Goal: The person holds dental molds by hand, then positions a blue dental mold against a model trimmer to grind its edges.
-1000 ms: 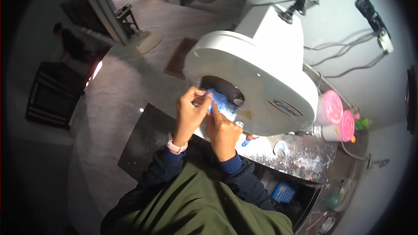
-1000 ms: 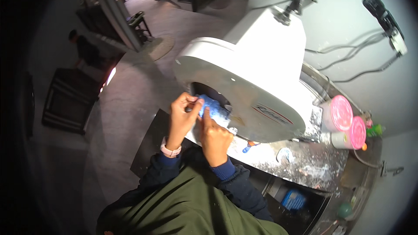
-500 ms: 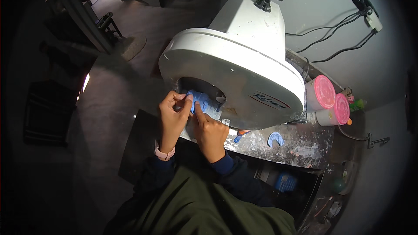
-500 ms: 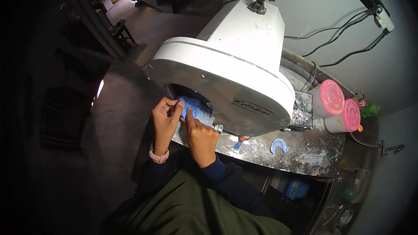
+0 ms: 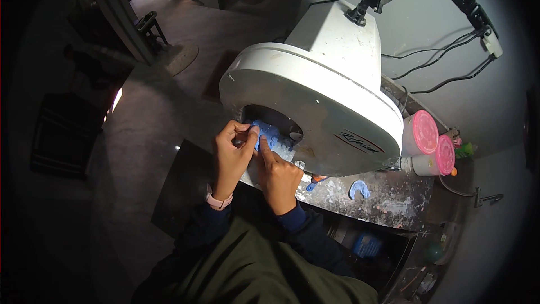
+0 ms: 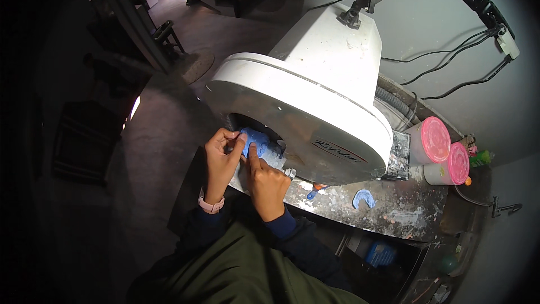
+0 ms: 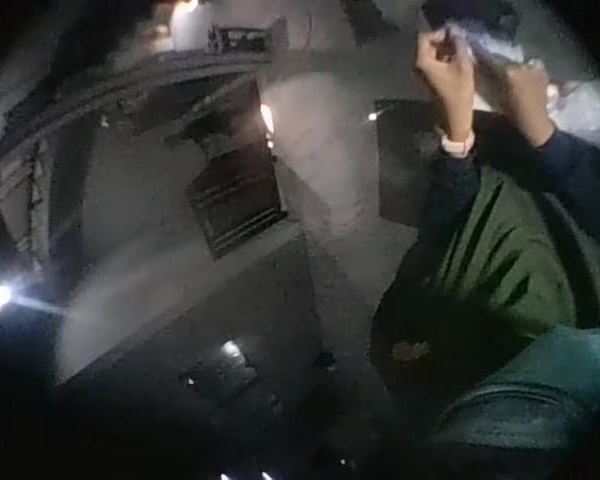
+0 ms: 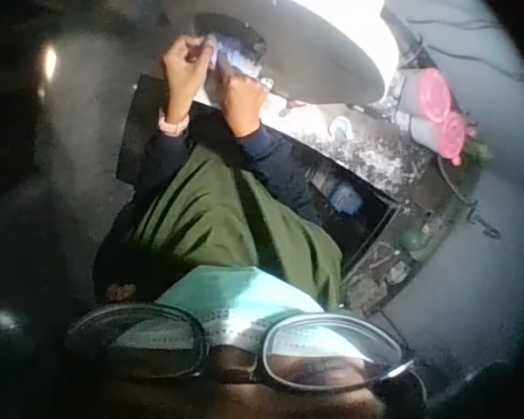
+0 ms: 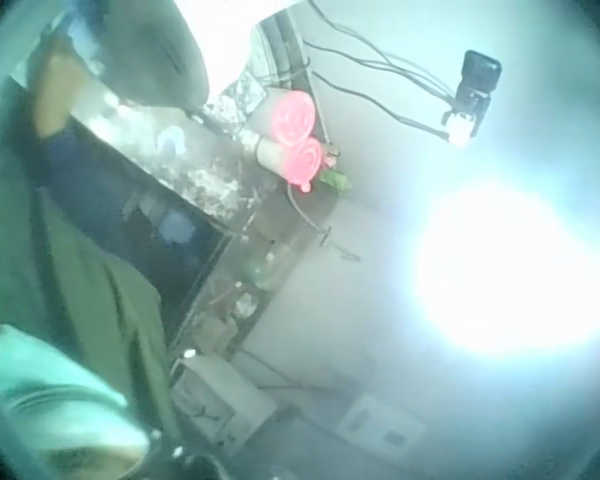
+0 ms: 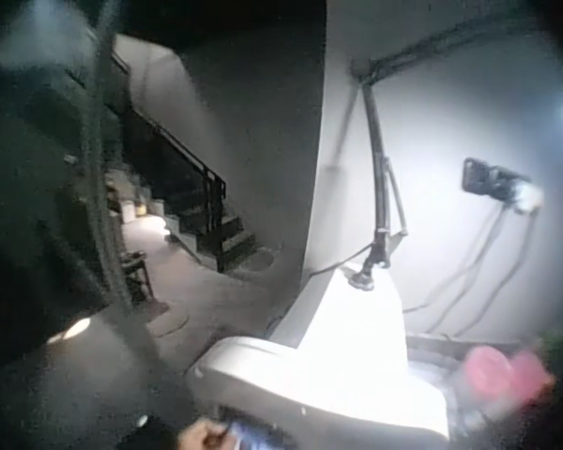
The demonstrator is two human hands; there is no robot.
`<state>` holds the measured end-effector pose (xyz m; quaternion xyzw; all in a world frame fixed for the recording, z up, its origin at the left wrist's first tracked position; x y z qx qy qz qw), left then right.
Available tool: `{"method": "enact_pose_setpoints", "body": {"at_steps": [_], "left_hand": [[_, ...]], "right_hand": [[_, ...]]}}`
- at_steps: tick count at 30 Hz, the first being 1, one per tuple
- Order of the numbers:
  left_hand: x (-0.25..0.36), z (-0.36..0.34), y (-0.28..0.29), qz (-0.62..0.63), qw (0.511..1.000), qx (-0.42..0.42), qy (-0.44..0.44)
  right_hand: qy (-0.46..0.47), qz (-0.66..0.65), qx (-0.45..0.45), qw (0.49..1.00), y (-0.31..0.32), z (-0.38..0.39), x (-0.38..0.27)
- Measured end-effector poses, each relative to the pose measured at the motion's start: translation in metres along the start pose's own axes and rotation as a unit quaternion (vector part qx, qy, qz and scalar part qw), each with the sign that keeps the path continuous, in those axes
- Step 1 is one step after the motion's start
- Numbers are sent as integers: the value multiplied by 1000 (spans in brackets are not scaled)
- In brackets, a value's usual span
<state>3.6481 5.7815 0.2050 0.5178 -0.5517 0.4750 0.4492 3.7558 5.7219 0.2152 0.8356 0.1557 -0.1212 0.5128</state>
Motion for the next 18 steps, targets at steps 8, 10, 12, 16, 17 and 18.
{"method": "enact_pose_setpoints", "body": {"at_steps": [8,10,12,16,17,18], "left_hand": [[1,-1,1,-11,1000,15,5],[0,-3,1,-8,1000,17,7],[2,-6,0,-40,999,1,10],[-6,-7,2,-51,999,10,-15],[-6,-7,2,-47,999,8,-12],[-6,-7,2,-42,999,5,-8]], "right_hand": [[2,11,-9,1000,-5,-1,-3],[-1,16,-9,1000,-6,-2,-2],[4,24,-9,1000,-8,-4,-3],[16,39,-33,999,-9,-3,-6],[13,38,-31,999,-10,-3,-6],[9,37,-28,999,-10,-3,-6]]}}
Point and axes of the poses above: each hand's wrist, its own z-axis away from the middle knuckle, its own y-axis out of the back of the hand, x = y × z, the point moved 5 cm from there along -z, towards the middle knuckle, and after that the axes turned 4 degrees about -x, right-handed, at the moved point
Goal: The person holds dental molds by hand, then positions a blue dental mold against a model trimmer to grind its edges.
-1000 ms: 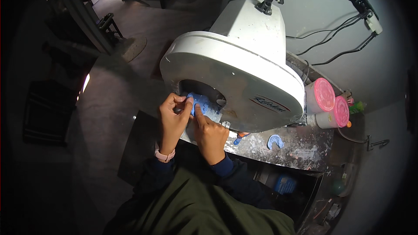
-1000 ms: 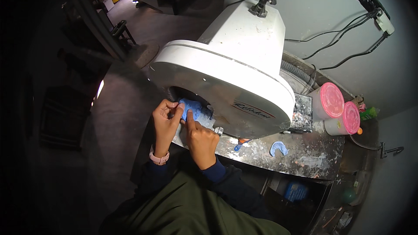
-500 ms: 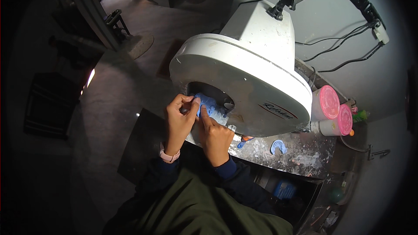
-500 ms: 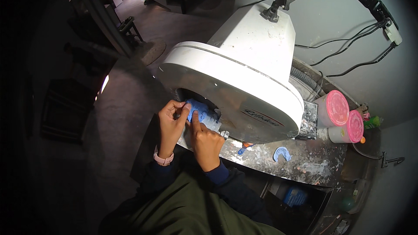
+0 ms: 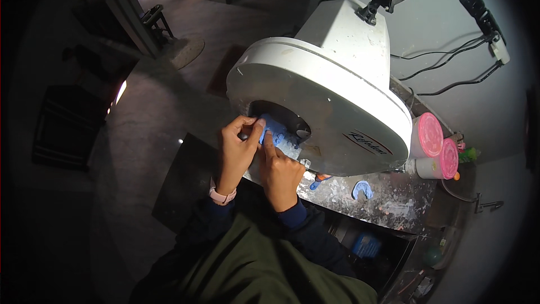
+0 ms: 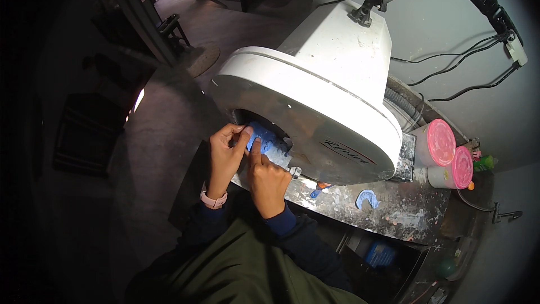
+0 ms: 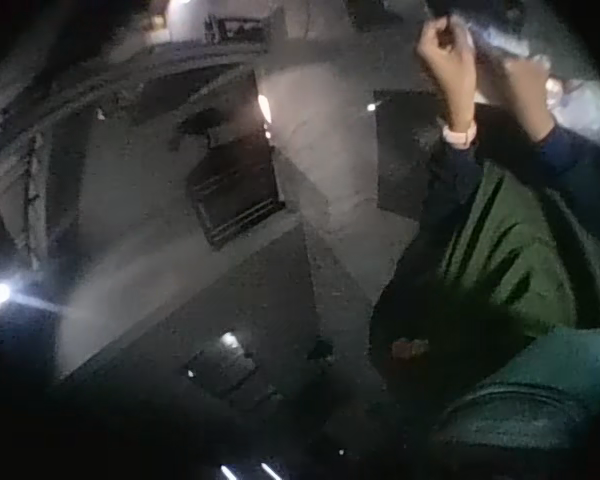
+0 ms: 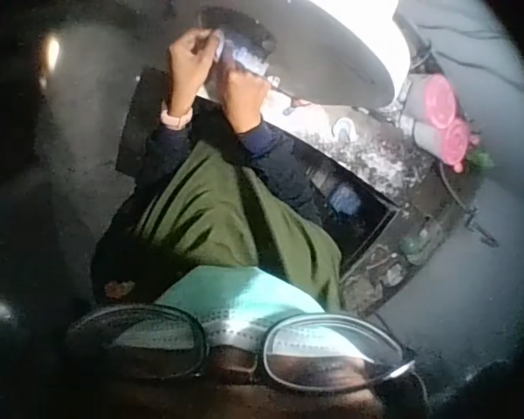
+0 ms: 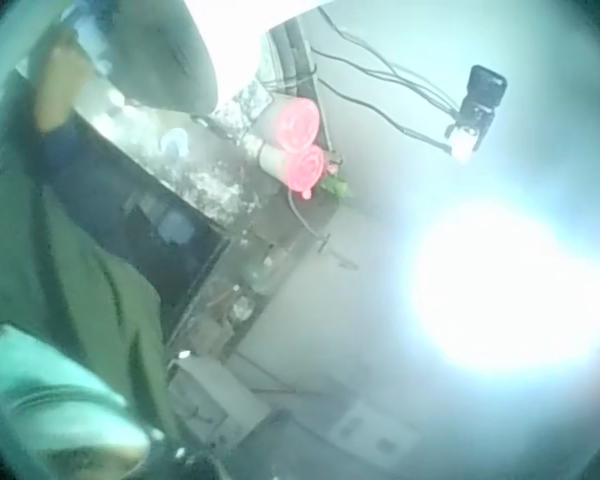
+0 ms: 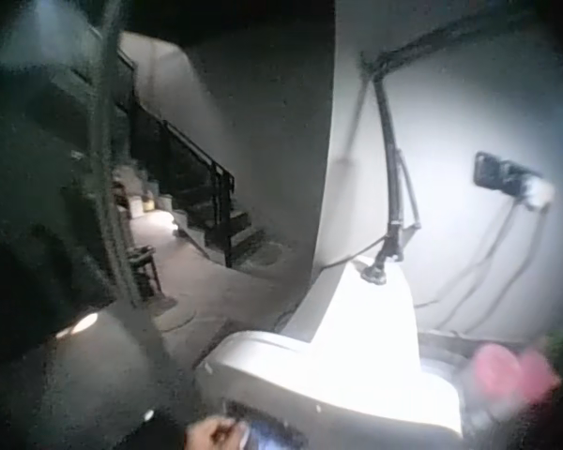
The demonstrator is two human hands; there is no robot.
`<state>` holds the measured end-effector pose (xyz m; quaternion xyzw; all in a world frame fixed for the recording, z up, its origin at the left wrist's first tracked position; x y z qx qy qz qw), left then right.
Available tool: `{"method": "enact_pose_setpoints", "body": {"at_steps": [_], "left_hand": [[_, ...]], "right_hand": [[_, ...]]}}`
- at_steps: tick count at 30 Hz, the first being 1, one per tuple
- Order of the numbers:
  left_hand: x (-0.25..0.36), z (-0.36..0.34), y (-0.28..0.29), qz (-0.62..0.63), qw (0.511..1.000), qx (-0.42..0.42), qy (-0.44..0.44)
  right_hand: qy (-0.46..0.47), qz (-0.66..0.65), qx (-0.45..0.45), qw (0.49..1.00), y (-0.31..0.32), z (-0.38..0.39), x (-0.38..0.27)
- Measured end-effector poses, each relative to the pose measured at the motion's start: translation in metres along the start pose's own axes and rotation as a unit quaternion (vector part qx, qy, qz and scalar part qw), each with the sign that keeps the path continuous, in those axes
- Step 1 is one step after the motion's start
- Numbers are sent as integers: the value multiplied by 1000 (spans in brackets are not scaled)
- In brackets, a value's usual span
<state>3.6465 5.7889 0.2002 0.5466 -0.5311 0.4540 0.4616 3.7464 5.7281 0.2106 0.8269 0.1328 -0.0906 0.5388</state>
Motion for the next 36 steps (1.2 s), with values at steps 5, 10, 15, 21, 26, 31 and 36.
{"method": "enact_pose_setpoints", "body": {"at_steps": [5,10,15,21,26,31,36], "left_hand": [[0,2,4,13,1000,-4,7],[1,5,8,11,1000,-8,-5],[1,11,9,5,1000,-24,2],[2,18,8,11,1000,-25,13],[2,21,9,13,999,-22,20],[6,15,10,19,1000,-24,6],[8,18,13,22,999,-32,31]], "right_hand": [[1,-3,5,1000,-1,1,-3],[-19,-8,10,1000,-5,4,-4],[-18,-27,17,999,-2,8,-5],[-7,-22,1,1000,1,14,-7],[-6,-19,11,1000,1,17,-8],[2,-16,28,999,5,10,-10],[-2,-67,24,997,8,10,-9]]}}
Point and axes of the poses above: each hand's wrist, its own z-axis away from the middle knuckle, its own y-axis out of the back of the hand, x = y × z, the point moved 5 cm from there along -z, towards the middle knuckle, and after that the axes turned 4 degrees about -x, right-handed, at the moved point
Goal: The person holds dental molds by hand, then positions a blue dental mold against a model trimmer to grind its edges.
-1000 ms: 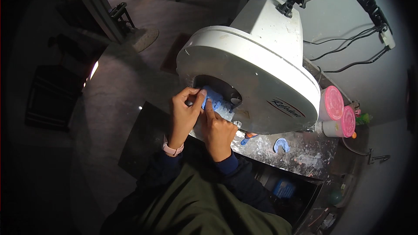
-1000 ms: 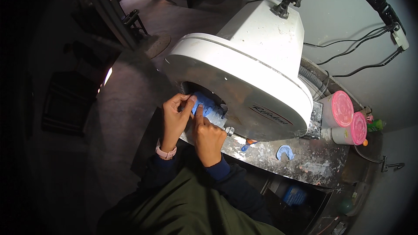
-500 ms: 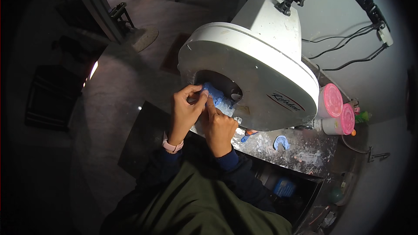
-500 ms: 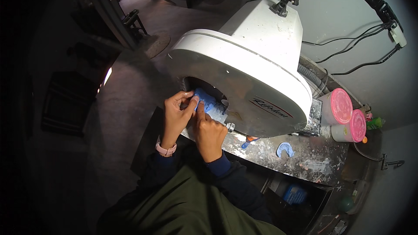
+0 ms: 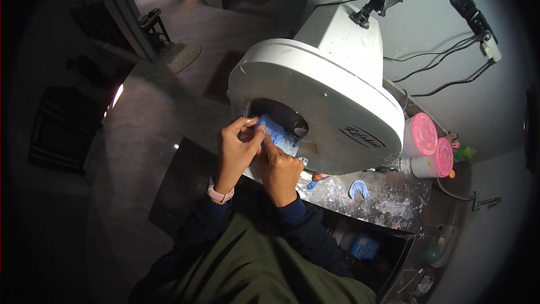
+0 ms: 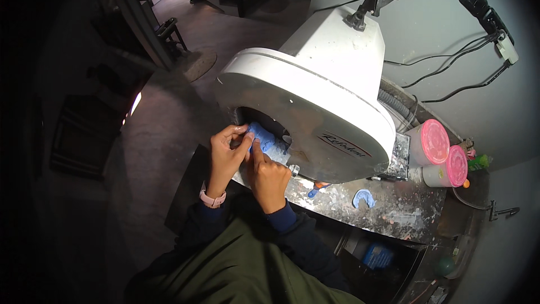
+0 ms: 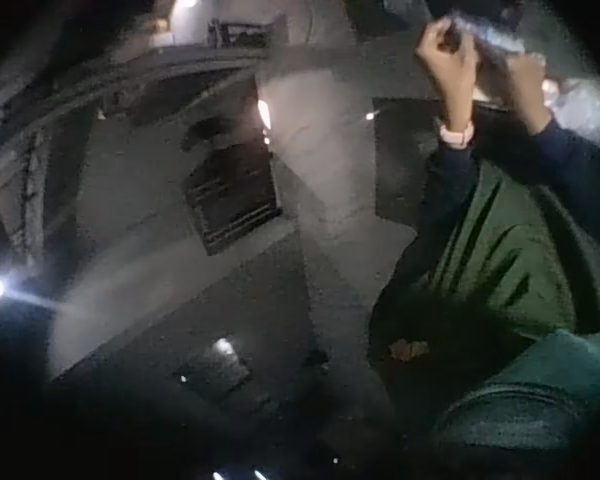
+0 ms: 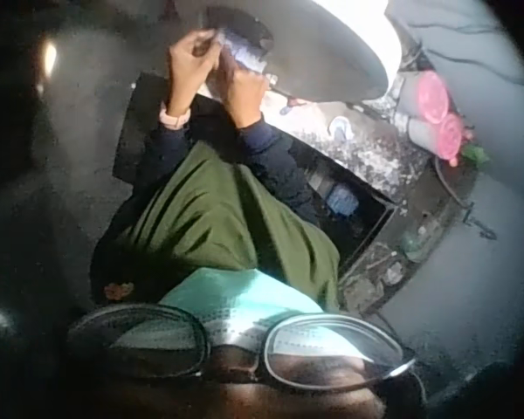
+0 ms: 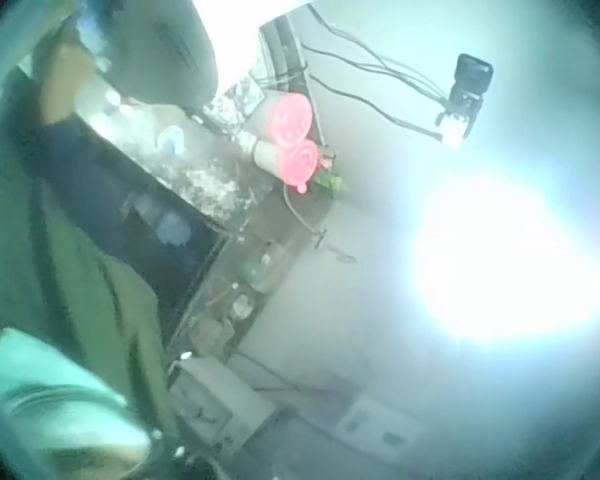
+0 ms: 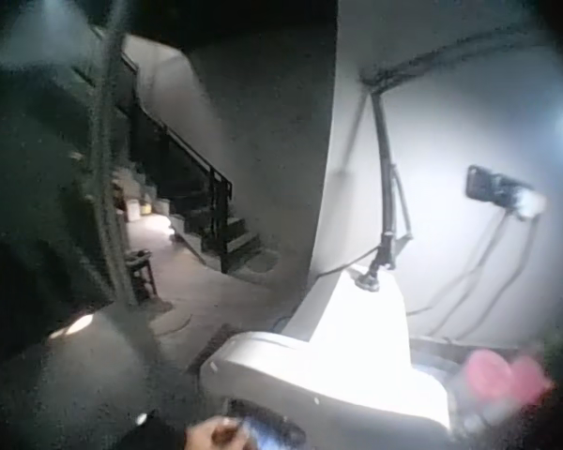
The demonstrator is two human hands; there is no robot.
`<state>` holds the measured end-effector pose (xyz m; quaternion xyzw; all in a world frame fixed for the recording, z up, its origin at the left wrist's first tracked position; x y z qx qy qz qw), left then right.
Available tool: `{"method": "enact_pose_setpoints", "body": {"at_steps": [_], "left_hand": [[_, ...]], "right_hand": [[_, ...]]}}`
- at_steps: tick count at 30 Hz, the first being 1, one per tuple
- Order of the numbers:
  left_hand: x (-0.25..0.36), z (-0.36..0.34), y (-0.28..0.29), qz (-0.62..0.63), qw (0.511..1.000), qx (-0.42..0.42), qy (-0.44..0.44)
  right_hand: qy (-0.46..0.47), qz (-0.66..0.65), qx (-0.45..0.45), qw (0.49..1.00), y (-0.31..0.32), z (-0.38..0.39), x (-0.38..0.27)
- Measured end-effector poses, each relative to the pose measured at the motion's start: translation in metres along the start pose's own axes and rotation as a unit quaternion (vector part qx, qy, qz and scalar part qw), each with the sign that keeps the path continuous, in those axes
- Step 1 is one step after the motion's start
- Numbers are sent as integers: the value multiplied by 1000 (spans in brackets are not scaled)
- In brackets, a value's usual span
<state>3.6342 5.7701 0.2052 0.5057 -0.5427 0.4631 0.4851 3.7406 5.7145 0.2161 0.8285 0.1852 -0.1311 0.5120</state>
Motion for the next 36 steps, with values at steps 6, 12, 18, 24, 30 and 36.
{"method": "enact_pose_setpoints", "body": {"at_steps": [6,12,18,24,30,36], "left_hand": [[18,17,20,-13,999,-5,-31],[29,20,28,-39,997,-67,17],[20,14,28,-105,983,-148,15],[11,11,11,-3,981,-193,-17],[-21,4,5,-65,994,-63,-67],[17,27,-33,-67,970,-195,-129]], "right_hand": [[20,-55,-9,998,14,-1,-8],[59,-54,-19,997,19,1,-3],[77,-69,1,995,24,3,12],[0,-225,23,974,41,10,37],[-39,-283,-37,958,98,43,82],[-117,-411,-111,897,107,53,119]]}}
Point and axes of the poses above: each hand's wrist, its own z-axis away from the middle knuckle, its own y-axis out of the back of the hand, x = y × z, the point moved 5 cm from there along -z, towards the middle knuckle, and after that the axes turned 4 degrees about -x, right-handed, at the moved point
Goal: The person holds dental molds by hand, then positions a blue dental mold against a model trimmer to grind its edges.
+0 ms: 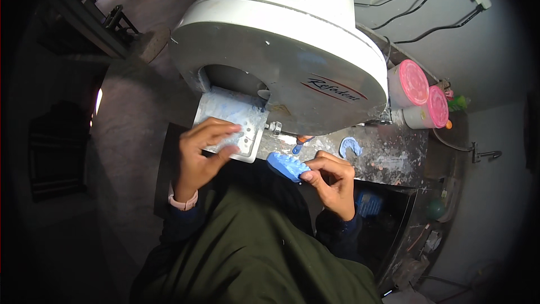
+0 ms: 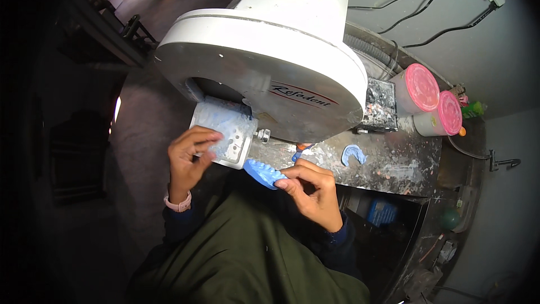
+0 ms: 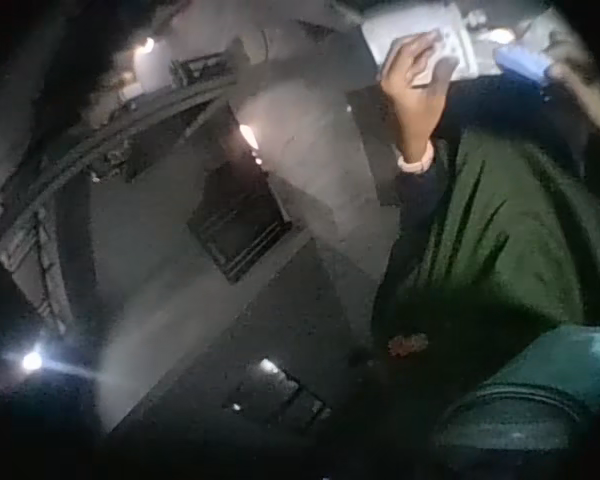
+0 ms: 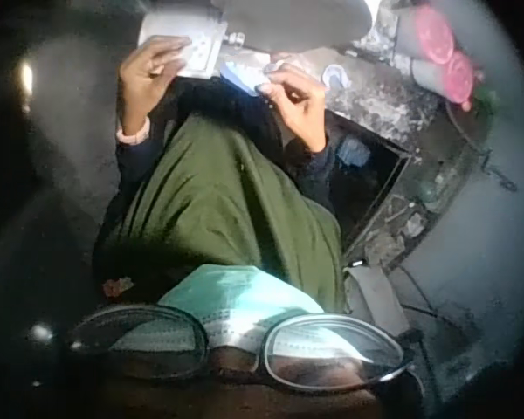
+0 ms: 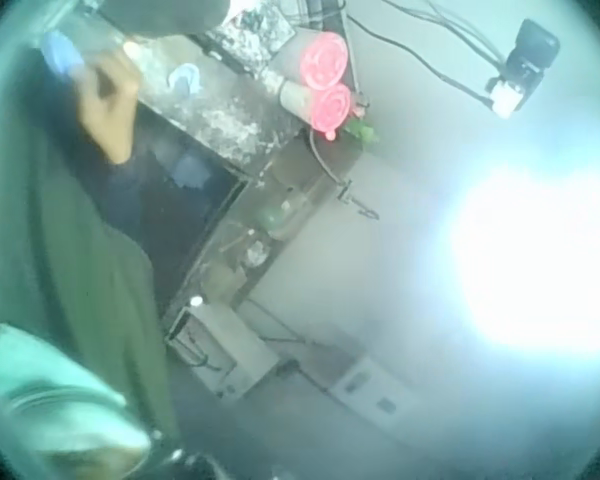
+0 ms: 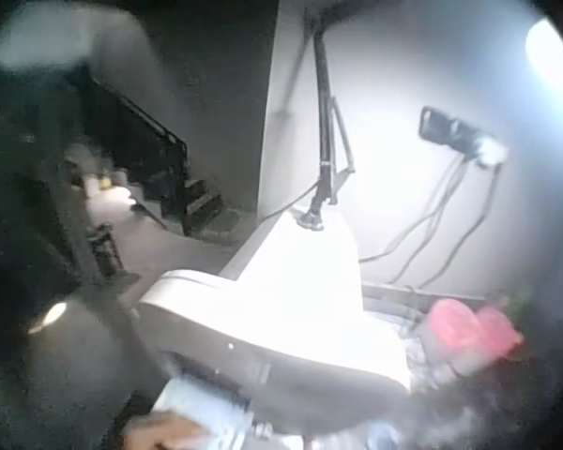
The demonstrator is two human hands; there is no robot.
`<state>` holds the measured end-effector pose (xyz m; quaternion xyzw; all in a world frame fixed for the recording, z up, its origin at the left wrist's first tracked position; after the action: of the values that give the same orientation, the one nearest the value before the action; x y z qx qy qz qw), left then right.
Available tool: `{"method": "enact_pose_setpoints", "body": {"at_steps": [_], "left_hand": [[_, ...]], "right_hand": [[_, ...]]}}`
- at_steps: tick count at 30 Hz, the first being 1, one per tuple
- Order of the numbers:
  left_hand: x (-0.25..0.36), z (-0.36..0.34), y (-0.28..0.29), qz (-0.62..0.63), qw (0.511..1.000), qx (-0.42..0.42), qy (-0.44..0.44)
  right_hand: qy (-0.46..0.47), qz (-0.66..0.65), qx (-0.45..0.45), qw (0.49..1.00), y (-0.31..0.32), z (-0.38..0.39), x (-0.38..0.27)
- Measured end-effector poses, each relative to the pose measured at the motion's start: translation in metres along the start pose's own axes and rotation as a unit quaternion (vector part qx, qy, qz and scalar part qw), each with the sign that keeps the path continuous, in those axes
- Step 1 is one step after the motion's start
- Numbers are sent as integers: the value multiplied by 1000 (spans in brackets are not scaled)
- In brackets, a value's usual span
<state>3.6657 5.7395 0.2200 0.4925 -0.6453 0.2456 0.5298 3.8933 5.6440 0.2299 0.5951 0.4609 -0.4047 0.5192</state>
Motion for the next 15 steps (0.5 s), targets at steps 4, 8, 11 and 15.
{"method": "enact_pose_setpoints", "body": {"at_steps": [4,8,11,15], "left_hand": [[28,0,-37,-2,983,-177,42],[19,12,-35,62,986,-146,53],[18,14,-25,51,991,-109,52],[22,15,-11,14,995,-87,41]], "right_hand": [[61,49,-22,997,-15,-3,-10],[80,55,-34,995,-25,-10,-22],[46,69,-32,996,-32,-17,-26],[66,120,-28,990,-47,-27,-36]]}}
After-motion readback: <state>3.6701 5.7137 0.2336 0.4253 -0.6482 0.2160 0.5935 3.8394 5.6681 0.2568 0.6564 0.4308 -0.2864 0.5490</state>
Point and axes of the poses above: each hand's wrist, its own z-axis away from the middle knuckle, its own y-axis out of the back of the hand, x = y × z, the point moved 5 cm from there along -z, towards the middle knuckle, and after that the axes turned 4 degrees about -x, right-handed, at the moved point
